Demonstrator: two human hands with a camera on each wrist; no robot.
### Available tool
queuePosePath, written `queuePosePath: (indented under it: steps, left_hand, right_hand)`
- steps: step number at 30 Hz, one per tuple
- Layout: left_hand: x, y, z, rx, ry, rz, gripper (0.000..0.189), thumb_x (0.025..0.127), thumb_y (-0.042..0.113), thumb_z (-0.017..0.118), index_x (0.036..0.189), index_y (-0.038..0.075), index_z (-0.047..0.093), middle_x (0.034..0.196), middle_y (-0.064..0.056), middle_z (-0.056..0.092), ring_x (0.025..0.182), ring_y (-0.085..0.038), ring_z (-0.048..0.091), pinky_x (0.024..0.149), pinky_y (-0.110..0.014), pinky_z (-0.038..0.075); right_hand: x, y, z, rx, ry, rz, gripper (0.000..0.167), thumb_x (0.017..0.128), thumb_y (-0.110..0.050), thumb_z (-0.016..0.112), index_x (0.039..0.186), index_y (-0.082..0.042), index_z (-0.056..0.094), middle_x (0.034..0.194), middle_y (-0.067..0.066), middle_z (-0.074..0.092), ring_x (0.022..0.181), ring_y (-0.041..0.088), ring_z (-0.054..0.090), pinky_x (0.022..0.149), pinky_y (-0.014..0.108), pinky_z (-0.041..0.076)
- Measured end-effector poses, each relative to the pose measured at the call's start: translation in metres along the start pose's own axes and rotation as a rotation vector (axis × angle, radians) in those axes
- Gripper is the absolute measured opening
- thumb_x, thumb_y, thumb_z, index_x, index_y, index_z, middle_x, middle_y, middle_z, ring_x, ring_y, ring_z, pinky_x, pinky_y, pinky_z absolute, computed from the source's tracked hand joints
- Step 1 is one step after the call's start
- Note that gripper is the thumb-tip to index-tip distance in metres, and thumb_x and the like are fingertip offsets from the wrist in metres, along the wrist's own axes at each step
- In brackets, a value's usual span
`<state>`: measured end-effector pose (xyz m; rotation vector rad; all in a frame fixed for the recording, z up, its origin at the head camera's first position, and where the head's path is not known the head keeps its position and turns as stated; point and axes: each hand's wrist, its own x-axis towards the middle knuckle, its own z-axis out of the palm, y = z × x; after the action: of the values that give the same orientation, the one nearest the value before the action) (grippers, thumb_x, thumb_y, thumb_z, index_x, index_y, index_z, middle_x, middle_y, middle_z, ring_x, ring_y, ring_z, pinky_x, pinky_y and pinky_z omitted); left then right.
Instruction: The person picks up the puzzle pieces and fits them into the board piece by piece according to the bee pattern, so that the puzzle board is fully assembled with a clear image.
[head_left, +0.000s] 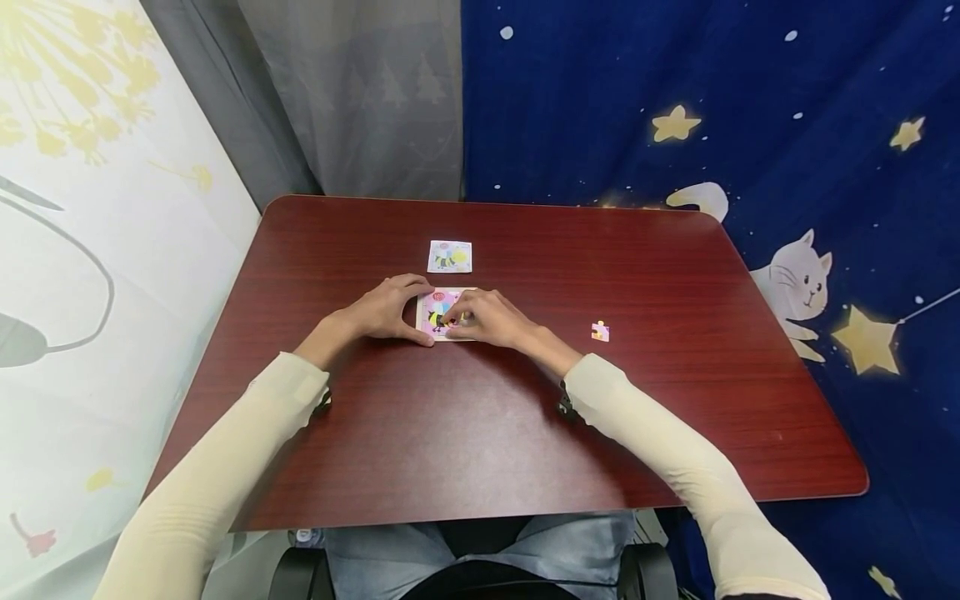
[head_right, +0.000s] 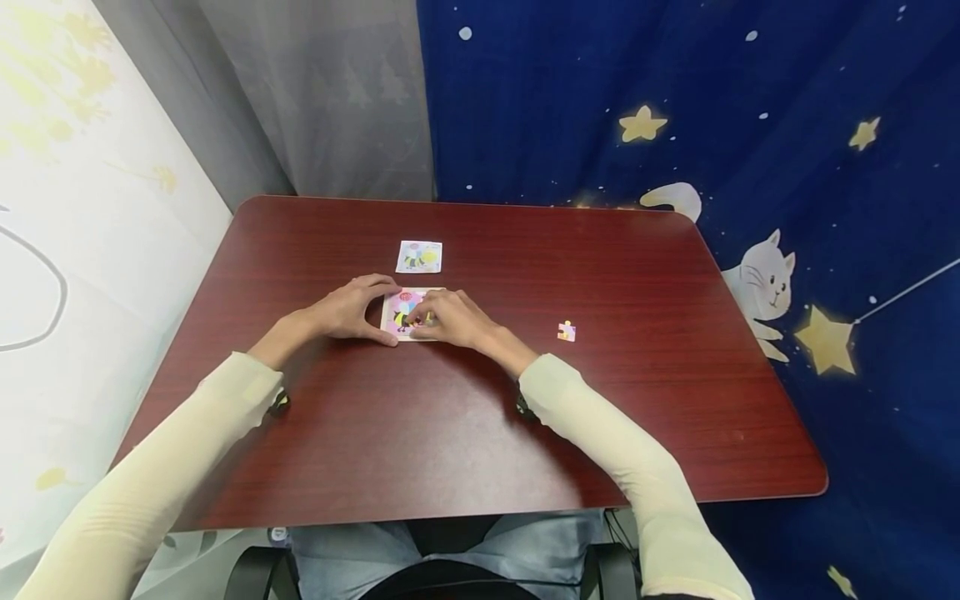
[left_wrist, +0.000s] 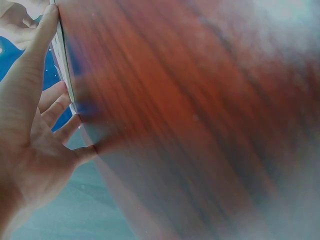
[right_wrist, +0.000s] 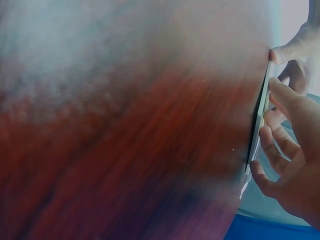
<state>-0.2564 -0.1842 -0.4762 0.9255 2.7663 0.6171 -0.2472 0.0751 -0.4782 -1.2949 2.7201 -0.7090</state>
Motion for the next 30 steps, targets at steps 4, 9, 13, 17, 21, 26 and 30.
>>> queuePosePath:
  steps: [4, 9, 13, 17, 21, 26, 30]
  left_hand:
    - [-0.0004, -0.0007, 0.001, -0.005, -0.003, -0.004, 0.105, 0.07, 0.063, 0.09, 0.15, 0.008, 0.053, 0.154, -0.012, 0.046, 0.147, -0.03, 0.037, 0.123, -0.057, 0.021]
    - [-0.0008, -0.0008, 0.0018, -0.008, -0.006, -0.006, 0.105, 0.07, 0.063, 0.09, 0.15, 0.007, 0.053, 0.154, -0.012, 0.045, 0.147, -0.03, 0.037, 0.123, -0.057, 0.021]
    - [-0.0012, -0.0007, 0.0021, -0.01, -0.006, -0.005, 0.105, 0.07, 0.063, 0.09, 0.15, 0.007, 0.053, 0.154, -0.012, 0.045, 0.148, -0.029, 0.037, 0.123, -0.057, 0.021]
    - [-0.0019, -0.0007, 0.002, -0.01, -0.007, -0.006, 0.105, 0.07, 0.063, 0.09, 0.151, 0.007, 0.052, 0.154, -0.012, 0.045, 0.148, -0.029, 0.036, 0.123, -0.058, 0.02]
    - [-0.0018, -0.001, 0.0015, -0.006, -0.01, -0.012, 0.106, 0.07, 0.064, 0.09, 0.151, 0.007, 0.052, 0.155, -0.012, 0.045, 0.147, -0.029, 0.036, 0.123, -0.057, 0.022]
    - [-0.0006, -0.0009, 0.0005, -0.012, -0.012, -0.019, 0.106, 0.07, 0.065, 0.089, 0.152, 0.009, 0.051, 0.156, -0.012, 0.044, 0.147, -0.029, 0.036, 0.123, -0.056, 0.023]
    - [0.0004, -0.0011, 0.0009, -0.014, -0.013, -0.019, 0.105, 0.071, 0.064, 0.089, 0.152, 0.009, 0.051, 0.157, -0.012, 0.043, 0.148, -0.029, 0.036, 0.123, -0.058, 0.021]
  right_hand:
    - [0.0005, -0.0002, 0.0001, -0.007, -0.016, 0.004, 0.022, 0.095, -0.036, 0.078, 0.113, -0.024, 0.081, 0.104, -0.006, 0.069, 0.093, 0.007, 0.064, 0.08, 0.023, 0.051]
    - [0.0009, -0.0012, -0.0007, -0.011, -0.034, 0.007, 0.022, 0.095, -0.035, 0.078, 0.114, -0.024, 0.081, 0.103, -0.006, 0.068, 0.092, 0.007, 0.064, 0.079, 0.023, 0.051]
    - [0.0013, -0.0019, -0.0028, -0.017, -0.051, -0.004, 0.022, 0.095, -0.033, 0.078, 0.115, -0.023, 0.081, 0.102, -0.005, 0.068, 0.091, 0.009, 0.065, 0.078, 0.025, 0.051]
    - [0.0032, -0.0019, -0.005, -0.024, -0.072, -0.022, 0.023, 0.095, -0.031, 0.078, 0.116, -0.021, 0.081, 0.1, -0.002, 0.068, 0.09, 0.011, 0.066, 0.077, 0.026, 0.051]
    - [0.0051, -0.0017, -0.0063, -0.034, -0.091, -0.028, 0.023, 0.096, -0.031, 0.077, 0.116, -0.021, 0.08, 0.097, -0.004, 0.069, 0.088, 0.01, 0.065, 0.075, 0.027, 0.05]
    - [0.0054, -0.0025, -0.0063, -0.05, -0.082, -0.011, 0.022, 0.095, -0.032, 0.078, 0.114, -0.023, 0.081, 0.093, -0.008, 0.069, 0.085, 0.006, 0.064, 0.074, 0.027, 0.05]
    - [0.0052, -0.0037, -0.0039, -0.047, -0.043, 0.01, 0.018, 0.096, -0.032, 0.077, 0.111, -0.023, 0.082, 0.091, -0.009, 0.069, 0.083, 0.006, 0.063, 0.072, 0.027, 0.049]
